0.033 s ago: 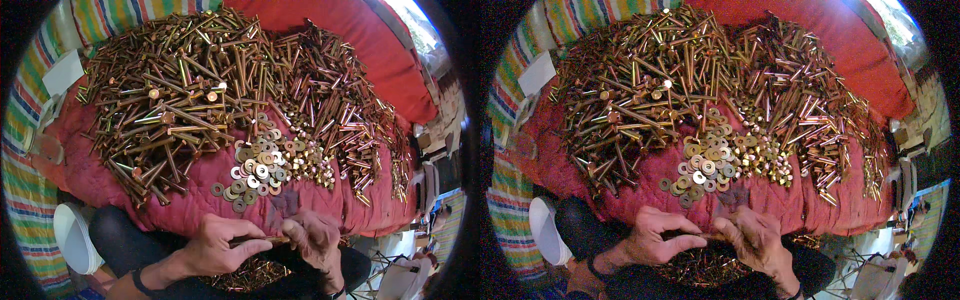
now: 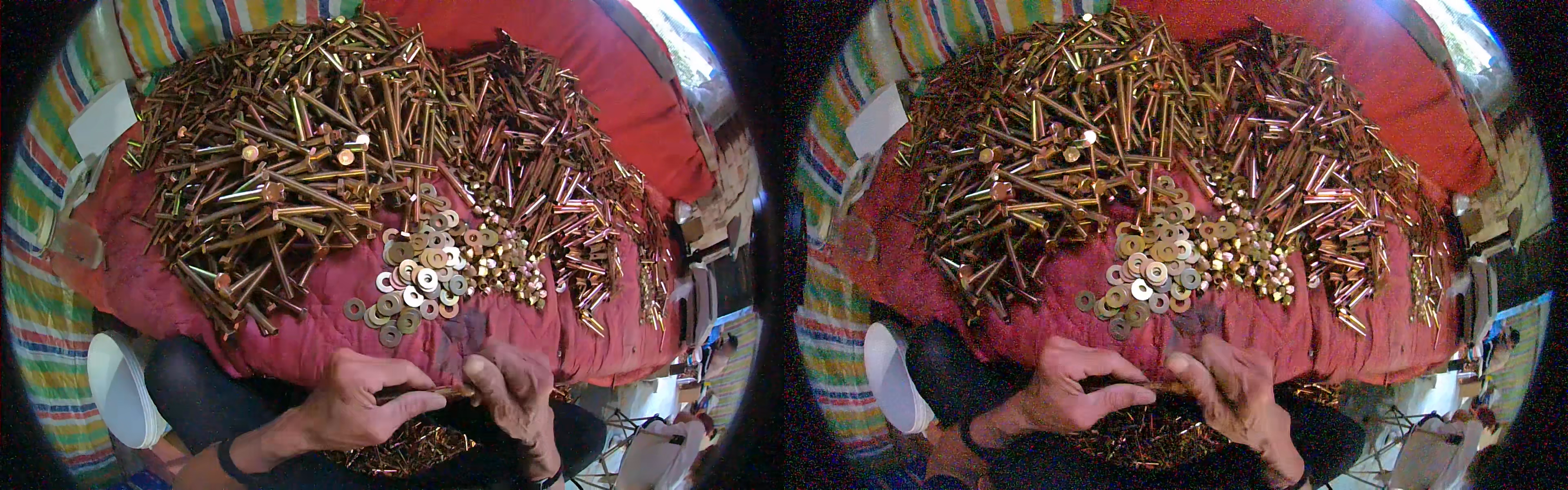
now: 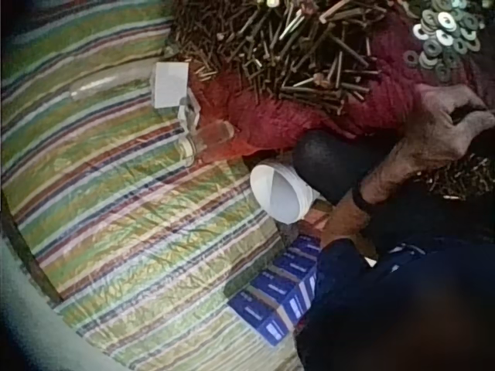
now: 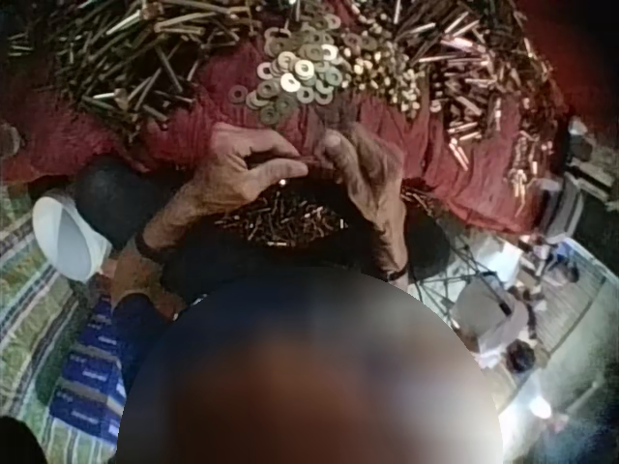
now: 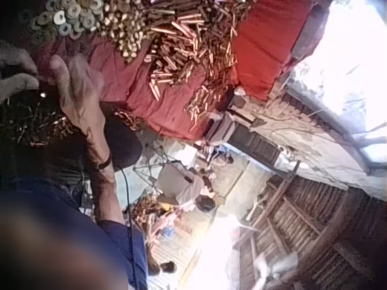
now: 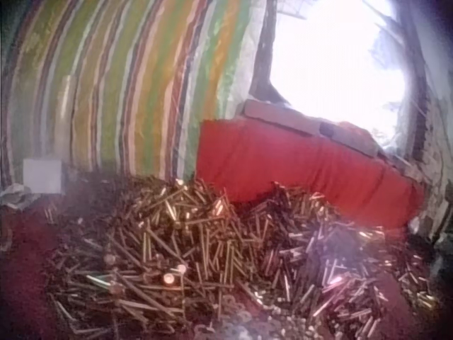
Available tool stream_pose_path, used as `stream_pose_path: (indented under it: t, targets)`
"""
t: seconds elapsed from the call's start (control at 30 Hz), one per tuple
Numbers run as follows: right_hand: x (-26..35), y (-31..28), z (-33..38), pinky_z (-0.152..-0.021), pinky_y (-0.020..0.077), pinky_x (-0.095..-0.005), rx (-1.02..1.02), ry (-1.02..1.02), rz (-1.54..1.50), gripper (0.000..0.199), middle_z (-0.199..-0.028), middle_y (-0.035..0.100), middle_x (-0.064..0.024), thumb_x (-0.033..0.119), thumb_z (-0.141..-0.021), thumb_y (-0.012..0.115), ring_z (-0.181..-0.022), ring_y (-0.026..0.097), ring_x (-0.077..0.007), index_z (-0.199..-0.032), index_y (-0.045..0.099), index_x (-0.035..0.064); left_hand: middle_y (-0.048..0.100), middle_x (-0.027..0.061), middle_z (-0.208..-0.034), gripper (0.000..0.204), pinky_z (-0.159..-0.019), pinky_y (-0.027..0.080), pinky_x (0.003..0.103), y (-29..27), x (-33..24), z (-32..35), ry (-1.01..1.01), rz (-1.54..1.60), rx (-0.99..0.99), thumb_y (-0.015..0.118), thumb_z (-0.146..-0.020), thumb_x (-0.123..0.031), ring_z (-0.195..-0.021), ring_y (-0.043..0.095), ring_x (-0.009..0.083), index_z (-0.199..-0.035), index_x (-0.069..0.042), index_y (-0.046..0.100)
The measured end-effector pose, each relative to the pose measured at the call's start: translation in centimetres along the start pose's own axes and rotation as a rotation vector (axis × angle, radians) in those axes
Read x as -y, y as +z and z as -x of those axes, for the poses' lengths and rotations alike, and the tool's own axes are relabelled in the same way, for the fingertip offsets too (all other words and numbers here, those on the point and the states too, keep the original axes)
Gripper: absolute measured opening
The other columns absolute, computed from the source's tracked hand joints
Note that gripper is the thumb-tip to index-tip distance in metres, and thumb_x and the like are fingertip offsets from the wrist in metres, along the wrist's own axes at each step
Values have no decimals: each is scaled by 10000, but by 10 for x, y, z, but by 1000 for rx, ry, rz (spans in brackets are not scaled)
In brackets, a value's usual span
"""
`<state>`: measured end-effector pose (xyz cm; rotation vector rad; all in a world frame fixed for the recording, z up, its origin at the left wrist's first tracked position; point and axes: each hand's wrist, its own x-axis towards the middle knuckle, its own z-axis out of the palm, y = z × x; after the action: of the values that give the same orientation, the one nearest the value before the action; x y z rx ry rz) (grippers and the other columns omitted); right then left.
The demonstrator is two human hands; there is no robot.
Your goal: The person sits on the floor and repeatedly picks up metal rods and washers from a large pile, then threads the washers onto the rods by hand. The person handles the items one at a time and places the assembled fasteners back onto the pile.
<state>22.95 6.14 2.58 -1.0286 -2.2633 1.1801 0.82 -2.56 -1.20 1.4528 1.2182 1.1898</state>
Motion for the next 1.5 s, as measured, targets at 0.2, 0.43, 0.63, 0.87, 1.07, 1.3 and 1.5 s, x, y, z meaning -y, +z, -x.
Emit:
stream_pose_path:
  t: [0.2, 0.43, 0.63, 0.87, 1.07, 1.3, 1.5]
  targets:
    - [-9, -3, -8, -793, 614, -331, -116, -216, -86, 385, -1052, 771, -124, 71, -768, 924, -935, 769, -233, -1117, 766, 29, 731, -6, -739, 149, -558, 439, 229, -6, -1, 1, -204, 171, -67, 817, -939, -127, -660, 595, 18, -965, 19, 799]
    - [0, 1, -1, -780, 614, -338, -108, -153, -17, 437, -979, 784, -113, 92, -821, 903, -890, 783, -243, -1222, 736, 55, 715, -13, -732, 142, -568, 427, 217, -2, 0, 1, -157, 228, -20, 812, -946, -125, -667, 583, 10, -971, 14, 801]
    - [5, -9, -5, -736, 582, -324, -36, -62, -43, 463, -953, 771, -93, 107, -826, 894, -791, 736, -188, -1245, 717, 22, 719, -19, -756, 132, -581, 431, 212, -8, -2, 2, -258, 280, -15, 802, -954, -110, -687, 589, 12, -986, 18, 799]
    - [-6, -3, -5, -597, 546, -338, 78, -153, -17, 323, -869, 731, -90, 114, -827, 887, -725, 718, -225, -1094, 733, 16, 715, -27, -755, 135, -580, 431, 213, -8, -4, 0, -285, 308, 12, 801, -956, -113, -687, 591, 10, -984, 19, 798]
    - [2, -6, -7, -632, 545, -324, -15, -270, 61, 328, -832, 726, -83, 101, -812, 895, -745, 723, -225, -1098, 757, 17, 717, -21, -755, 142, -578, 433, 210, -7, -2, 0, -286, 317, 30, 801, -959, -125, -687, 593, 7, -985, 15, 800]
    - [-5, -7, -12, -661, 582, -361, 22, -347, 15, 402, -1003, 744, -109, 82, -794, 894, -846, 741, -253, -1171, 762, 37, 689, -28, -726, 140, -541, 394, 208, -10, 0, -1, -385, 465, 2, 800, -957, -118, -634, 551, 4, -988, 18, 803]
    - [-8, -3, -7, -644, 575, -364, 55, -307, 61, 379, -953, 730, -119, 137, -803, 904, -787, 728, -256, -1138, 754, 41, 684, -21, -716, 141, -529, 382, 209, -11, -4, -2, -418, 487, 54, 796, -959, -113, -618, 547, 13, -987, 25, 801]
